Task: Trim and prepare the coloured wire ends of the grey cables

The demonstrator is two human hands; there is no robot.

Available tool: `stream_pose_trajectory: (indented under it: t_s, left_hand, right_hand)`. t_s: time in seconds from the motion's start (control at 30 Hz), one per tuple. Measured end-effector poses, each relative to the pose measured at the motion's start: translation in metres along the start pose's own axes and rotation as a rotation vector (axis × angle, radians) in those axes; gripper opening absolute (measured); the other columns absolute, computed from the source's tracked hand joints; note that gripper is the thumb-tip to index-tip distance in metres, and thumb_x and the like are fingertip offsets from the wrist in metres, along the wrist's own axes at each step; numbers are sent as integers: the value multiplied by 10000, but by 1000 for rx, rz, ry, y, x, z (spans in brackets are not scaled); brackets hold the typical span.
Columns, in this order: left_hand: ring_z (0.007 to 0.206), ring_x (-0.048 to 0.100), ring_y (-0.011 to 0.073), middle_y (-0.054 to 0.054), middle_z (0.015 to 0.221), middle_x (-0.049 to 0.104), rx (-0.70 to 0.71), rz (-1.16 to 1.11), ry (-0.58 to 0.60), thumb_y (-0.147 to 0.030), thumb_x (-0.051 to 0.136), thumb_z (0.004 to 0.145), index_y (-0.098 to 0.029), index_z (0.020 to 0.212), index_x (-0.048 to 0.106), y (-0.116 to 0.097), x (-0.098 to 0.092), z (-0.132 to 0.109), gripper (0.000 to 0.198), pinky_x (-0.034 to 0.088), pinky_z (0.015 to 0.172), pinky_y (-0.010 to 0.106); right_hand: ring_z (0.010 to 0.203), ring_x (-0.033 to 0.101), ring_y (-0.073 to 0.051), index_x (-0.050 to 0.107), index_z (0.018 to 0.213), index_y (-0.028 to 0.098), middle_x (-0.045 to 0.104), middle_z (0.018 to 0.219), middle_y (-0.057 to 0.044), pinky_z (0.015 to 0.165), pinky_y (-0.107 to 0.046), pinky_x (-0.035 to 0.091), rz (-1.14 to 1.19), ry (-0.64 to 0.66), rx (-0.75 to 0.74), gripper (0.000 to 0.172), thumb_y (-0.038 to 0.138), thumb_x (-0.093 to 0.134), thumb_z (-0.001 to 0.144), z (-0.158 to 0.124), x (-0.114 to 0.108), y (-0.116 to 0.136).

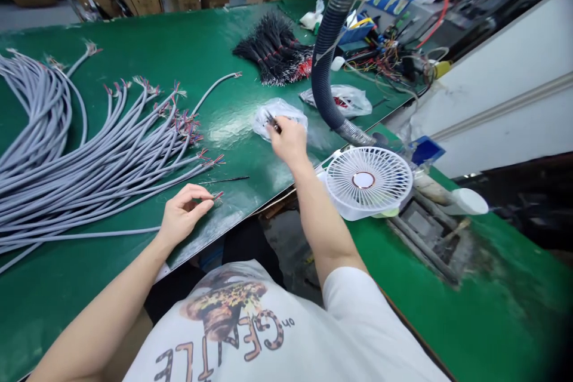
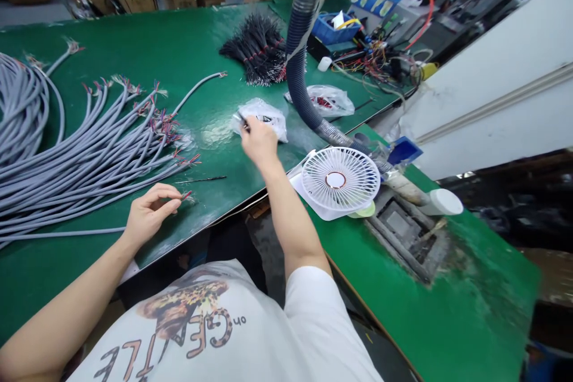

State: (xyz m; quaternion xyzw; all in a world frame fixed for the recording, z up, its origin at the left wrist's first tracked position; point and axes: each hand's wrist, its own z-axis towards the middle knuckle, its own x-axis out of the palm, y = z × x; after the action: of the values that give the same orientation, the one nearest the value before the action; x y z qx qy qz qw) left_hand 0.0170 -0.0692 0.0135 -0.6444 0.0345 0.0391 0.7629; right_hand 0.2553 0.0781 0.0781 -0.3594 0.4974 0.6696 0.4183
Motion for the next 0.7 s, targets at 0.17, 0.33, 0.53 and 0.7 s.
stream_pose_trajectory:
  t_s: [0.17,0.33,0.53,0.7]
  left_hand:
    - [788,589,153,47,878,644,53,177,25,-274,724,736,-202,845,716,-1,-1,0,131,447,628,244]
    - [700,555,129,32,815,637,86,242,4,-285,708,754,-192,808,702,-2,0,-1,108,421,607,241]
    - [677,533,118,22,796,626,70,256,-9,-277,679,774,-182,802,691,-2,1,-2,99,415,602,237]
    - [663,547,116,22,788,632,72,275,15,-289,674,779,-181,792,693,-3,1,-2,110,416,586,234]
  right_hand:
    - [910,609,-299,656,999,150,679,978,-167,758,-366,423,-154,-13,207,303,374,482,894,37,-10,-45]
    - [837,617,-241,656,925,152,683,881,-116,732,-321,420,-100,-162,129,381,396,364,944,6,-15,-37]
    - [876,637,-246,682,909,168,700,889,-91,733,-305,444,-94,190,35,346,451,484,878,-7,26,-13]
    - [955,638,-280,655,1032,149,691,1018,-164,793,-348,458,-232,286,71,276,299,489,871,0,61,1]
